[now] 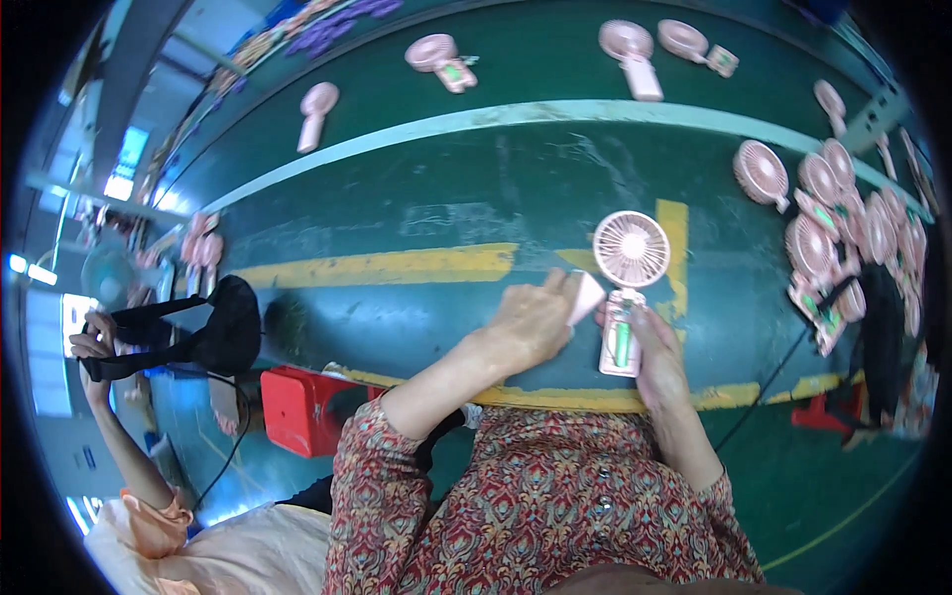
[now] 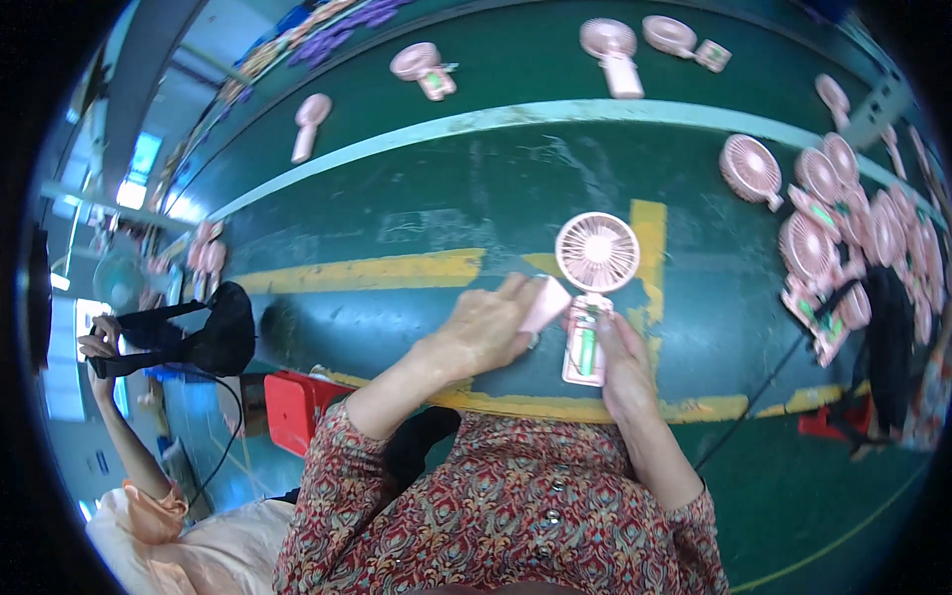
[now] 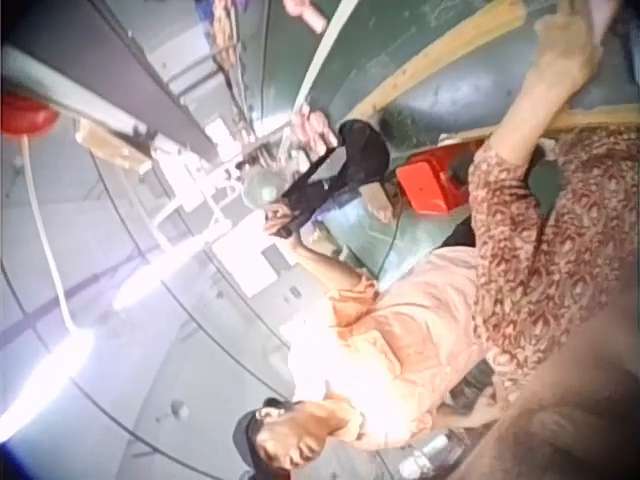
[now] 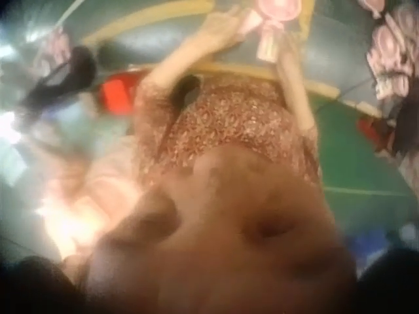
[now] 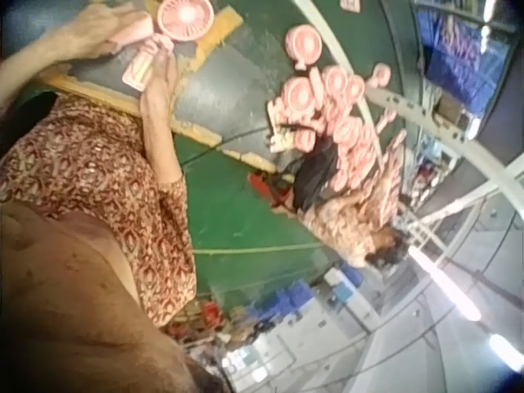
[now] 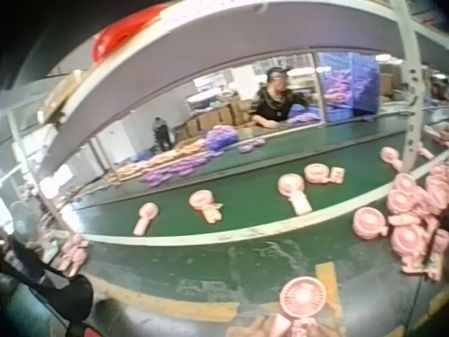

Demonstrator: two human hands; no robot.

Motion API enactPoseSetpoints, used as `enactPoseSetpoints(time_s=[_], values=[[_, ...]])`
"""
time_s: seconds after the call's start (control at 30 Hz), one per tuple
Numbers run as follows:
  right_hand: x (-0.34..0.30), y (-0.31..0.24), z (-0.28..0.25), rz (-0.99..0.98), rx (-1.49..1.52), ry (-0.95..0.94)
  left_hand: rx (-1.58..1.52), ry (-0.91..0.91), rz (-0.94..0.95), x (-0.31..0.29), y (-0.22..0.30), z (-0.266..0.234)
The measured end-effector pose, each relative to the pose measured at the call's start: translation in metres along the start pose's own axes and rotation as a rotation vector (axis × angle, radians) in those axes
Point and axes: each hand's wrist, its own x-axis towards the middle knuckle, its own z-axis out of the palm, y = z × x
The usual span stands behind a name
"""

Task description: The person assembles mini fans by hand, attaching battery covers and other components to the plastic casing.

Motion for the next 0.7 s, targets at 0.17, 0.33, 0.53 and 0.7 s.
enactPoseSetpoints(time_s=[0.17,0.33,0.53,0.7], values=[[-0.002,-0.004,0.001,0.024,0.000,-0.060,0.092,0.001,0.047,0.011,-0.008,0.008],[-0.001,-0.006,0.002,0.046,0.012,-0.055,0.104,0.181,0.117,0.006,-0.025,0.011],[-0.001,-0.006,-0.004,0.025,-0.017,-0.052,0.030,0.247,0.057,-0.015,-0.017,0.023],[0.002,-0.004,-0.002,0.048,-0.017,-0.065,0.074,0.431,-0.020,-0.018,-0.025,0.045]])
